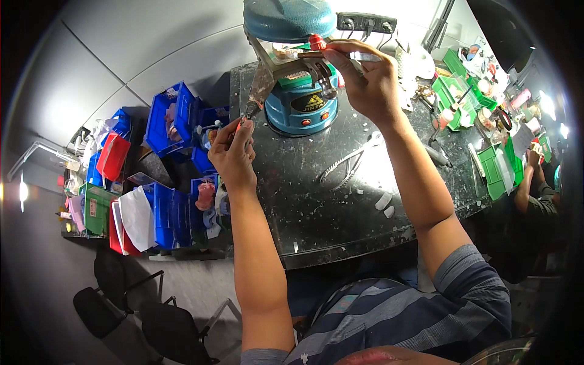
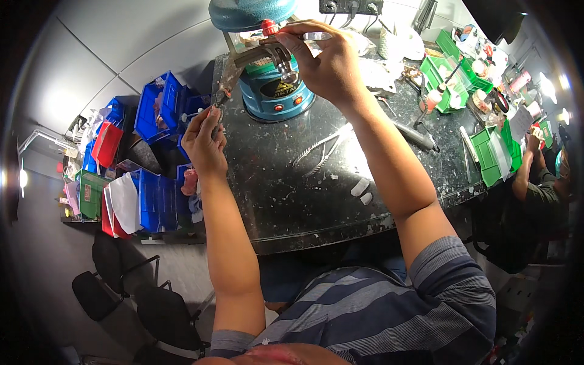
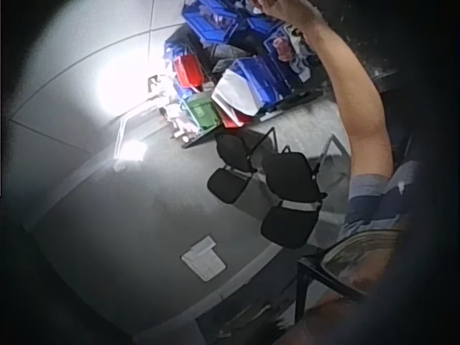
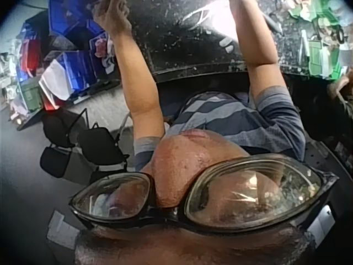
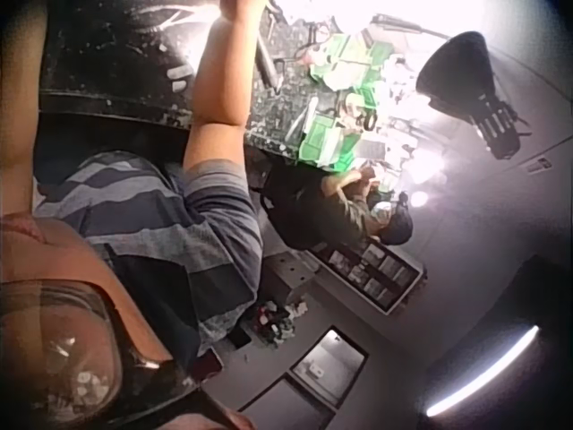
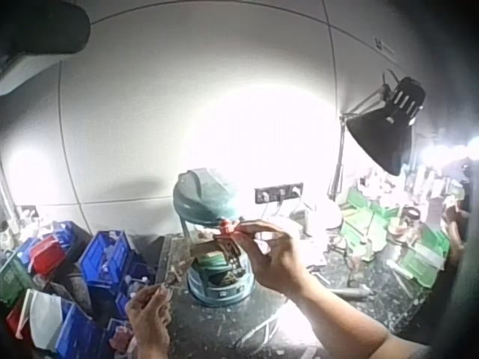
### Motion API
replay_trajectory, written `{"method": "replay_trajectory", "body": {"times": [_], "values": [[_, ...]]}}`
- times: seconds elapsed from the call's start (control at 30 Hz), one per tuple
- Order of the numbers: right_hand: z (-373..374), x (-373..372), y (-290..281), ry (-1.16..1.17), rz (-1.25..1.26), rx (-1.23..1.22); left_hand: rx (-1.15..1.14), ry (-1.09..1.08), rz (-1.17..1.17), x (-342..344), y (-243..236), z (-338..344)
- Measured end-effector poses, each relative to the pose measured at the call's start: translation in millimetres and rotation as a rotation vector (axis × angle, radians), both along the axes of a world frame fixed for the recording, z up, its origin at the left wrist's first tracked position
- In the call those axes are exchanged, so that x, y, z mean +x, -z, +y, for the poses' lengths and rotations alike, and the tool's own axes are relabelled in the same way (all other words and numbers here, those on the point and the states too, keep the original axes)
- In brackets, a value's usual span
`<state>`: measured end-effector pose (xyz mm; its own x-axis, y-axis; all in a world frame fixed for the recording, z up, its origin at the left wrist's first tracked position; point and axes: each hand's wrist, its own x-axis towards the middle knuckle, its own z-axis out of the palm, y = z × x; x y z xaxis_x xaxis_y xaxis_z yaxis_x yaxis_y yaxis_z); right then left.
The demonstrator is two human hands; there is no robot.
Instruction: The person places a dental model onto a dental thermoforming machine, lowers and clamps the frame over it, and adjusts and shapes the dental workpiece using hand tools.
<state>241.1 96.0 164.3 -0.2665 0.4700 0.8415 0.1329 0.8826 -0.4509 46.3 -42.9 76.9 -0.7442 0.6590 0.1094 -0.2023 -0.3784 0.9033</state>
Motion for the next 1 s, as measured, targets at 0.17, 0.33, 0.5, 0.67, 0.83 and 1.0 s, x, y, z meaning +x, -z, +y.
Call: {"method": "replay_trajectory", "body": {"times": [0.17,0.33,0.5,0.67,0.83,1.0], "values": [[2,-1,0,0.008,-0.001,0.028,0.011,0.010,-0.002,0,0,0],[0,-2,0,-0.004,0.004,-0.007,-0.012,0.004,0.015,-1,1,0],[9,-3,3,-0.117,0.125,-0.178,-0.016,-0.005,0.006,0,2,3],[0,10,-7,-0.078,0.091,-0.129,-0.015,-0.001,0.028,-1,3,3],[0,9,-7,-0.097,0.069,-0.122,-0.030,-0.021,0.030,0,2,2],[1,12,-6,-0.101,0.066,-0.126,-0.035,-0.001,0.027,-1,2,2]]}}
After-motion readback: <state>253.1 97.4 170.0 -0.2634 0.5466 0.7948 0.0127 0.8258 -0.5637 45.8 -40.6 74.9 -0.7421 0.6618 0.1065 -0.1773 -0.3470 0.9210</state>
